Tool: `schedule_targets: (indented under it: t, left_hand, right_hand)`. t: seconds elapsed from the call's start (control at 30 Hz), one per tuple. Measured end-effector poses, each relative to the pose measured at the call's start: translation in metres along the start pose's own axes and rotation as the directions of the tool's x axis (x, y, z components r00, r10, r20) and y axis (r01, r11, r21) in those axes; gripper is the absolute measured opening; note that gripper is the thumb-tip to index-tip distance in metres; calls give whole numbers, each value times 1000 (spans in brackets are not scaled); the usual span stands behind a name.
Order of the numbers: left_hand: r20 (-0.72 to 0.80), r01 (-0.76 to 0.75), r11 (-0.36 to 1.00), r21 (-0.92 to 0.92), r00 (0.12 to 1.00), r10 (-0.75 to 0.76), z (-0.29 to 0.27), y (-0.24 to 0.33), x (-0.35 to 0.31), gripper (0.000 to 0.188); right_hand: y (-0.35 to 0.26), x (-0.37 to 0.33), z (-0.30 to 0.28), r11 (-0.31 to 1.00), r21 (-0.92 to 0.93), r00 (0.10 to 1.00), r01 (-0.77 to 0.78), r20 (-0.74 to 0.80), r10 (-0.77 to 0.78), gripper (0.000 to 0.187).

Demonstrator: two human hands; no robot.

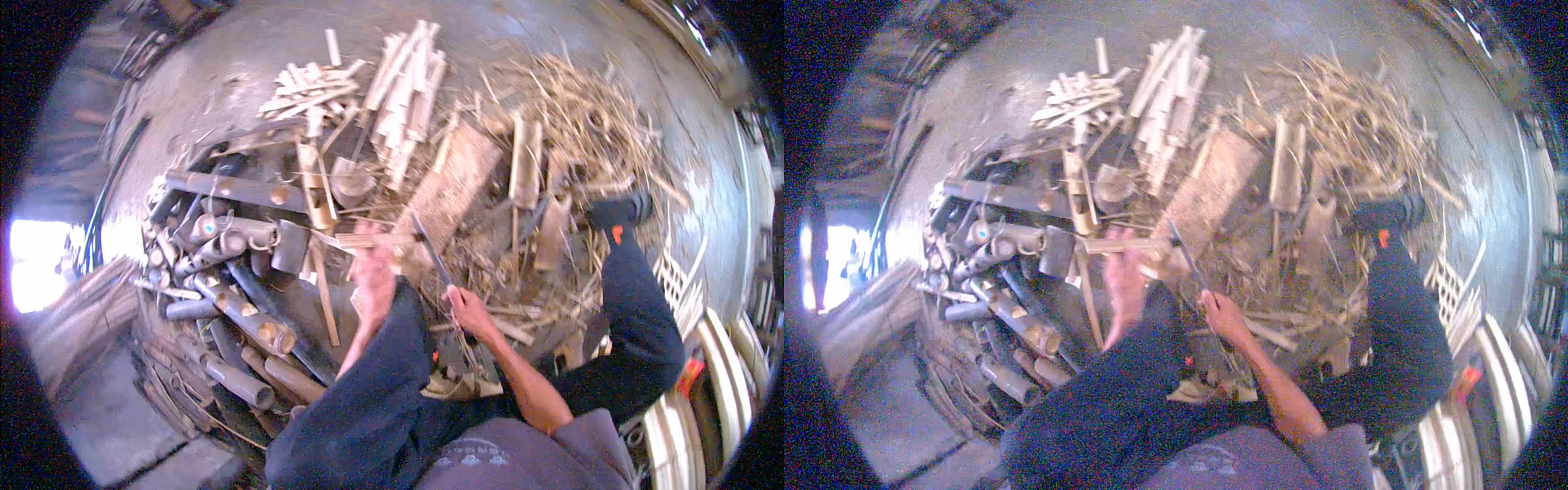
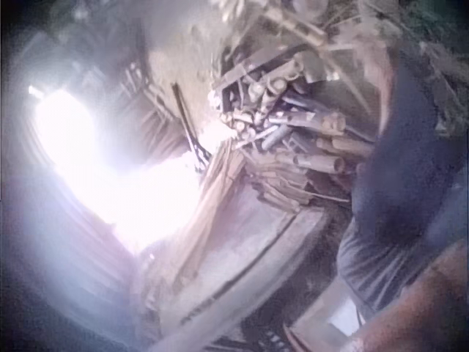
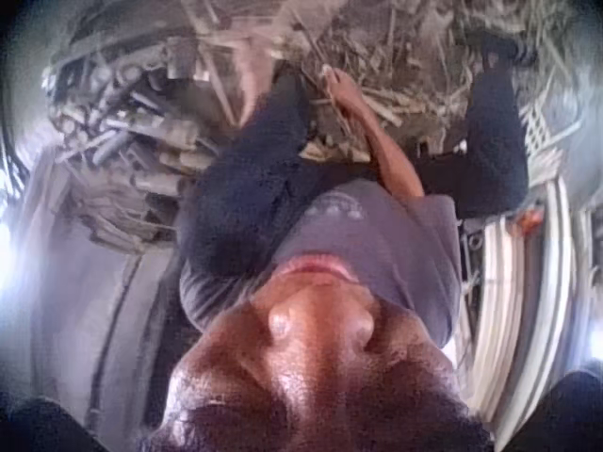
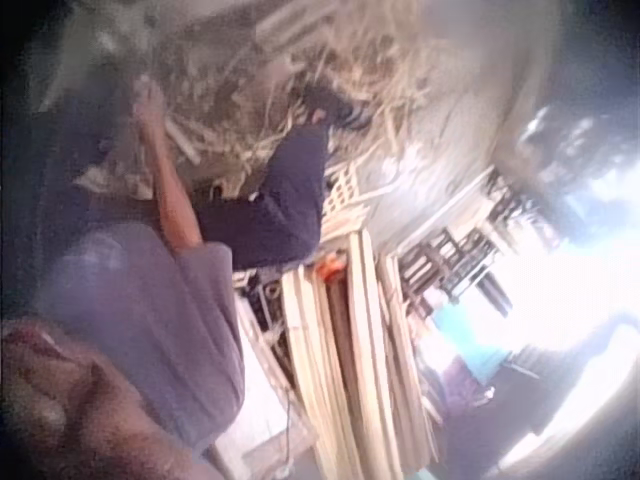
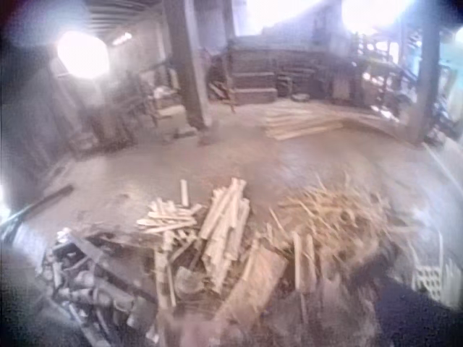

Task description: The person sits on the floor and uses a knife to shave thin strips from a small wooden block. The person repeatedly shaves the wood and discards the shavings onto the floor.

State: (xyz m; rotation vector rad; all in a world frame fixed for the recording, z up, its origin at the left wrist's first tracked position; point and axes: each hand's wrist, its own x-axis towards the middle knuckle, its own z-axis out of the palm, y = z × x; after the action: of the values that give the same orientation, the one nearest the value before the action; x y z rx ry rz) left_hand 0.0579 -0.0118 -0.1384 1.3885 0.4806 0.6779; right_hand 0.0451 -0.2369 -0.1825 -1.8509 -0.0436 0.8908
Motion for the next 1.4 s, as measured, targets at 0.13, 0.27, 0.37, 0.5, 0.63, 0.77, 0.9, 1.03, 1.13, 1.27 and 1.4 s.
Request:
schedule_targets:
  t: [0.13, 0.27, 0.37, 0.5, 0.63, 0.77, 0.9, 1.03, 1.13, 1.27, 1.4]
  left_hand:
    - [106, -109, 875, 472, 992, 67, 6, -46, -1, 24]
    - [88, 34, 961, 274, 994, -60, 20, -18, 87, 15]
    - [29, -7, 862, 507, 1000, -9, 30, 71, 183, 14]
    - [76, -260, 557, 789, 941, 331, -23, 50, 243, 34]
    - [-120, 78, 685, 725, 993, 14, -35, 13, 147, 33]
    - [-405, 346, 757, 554, 907, -117, -94, -74, 37, 32]
    - [-434, 645, 736, 207, 735, -522, -92, -92, 34, 44]
    - [-159, 601, 770, -214, 757, -634, -85, -56, 53, 11]
    - [-30, 438, 683, -585, 829, -558, -55, -17, 42, 7]
    - [-81, 235, 679, -696, 913, -399, -16, 11, 35, 12]
    - [-142, 87, 836, -542, 971, -194, 33, 12, 36, 19]
  right_hand:
    - [-3, -3, 0, 984, 148, 990, -95, 121, 77, 43]
    - [1, -8, -7, 991, 117, 996, -65, 65, 57, 42]
    - [-6, -16, -11, 980, 173, 994, -100, 63, 91, 41]
    - [-19, -20, -4, 978, 141, 988, -152, 55, 146, 40]
    - [21, -2, -4, 999, 41, 999, 3, -39, -2, 37]
    - [-3, -12, 2, 989, 61, 990, -136, 46, 134, 35]
    - [24, -3, 2, 995, 101, 1000, -25, 12, 23, 37]
    - [12, -9, 0, 998, 35, 998, -61, -14, 62, 37]
    - [13, -7, -4, 998, -50, 996, 26, -79, -30, 36]
    - [-10, -20, -8, 1000, 21, 988, -17, -156, 20, 41]
    - [-21, -23, -19, 996, -36, 969, -79, -237, 69, 48]
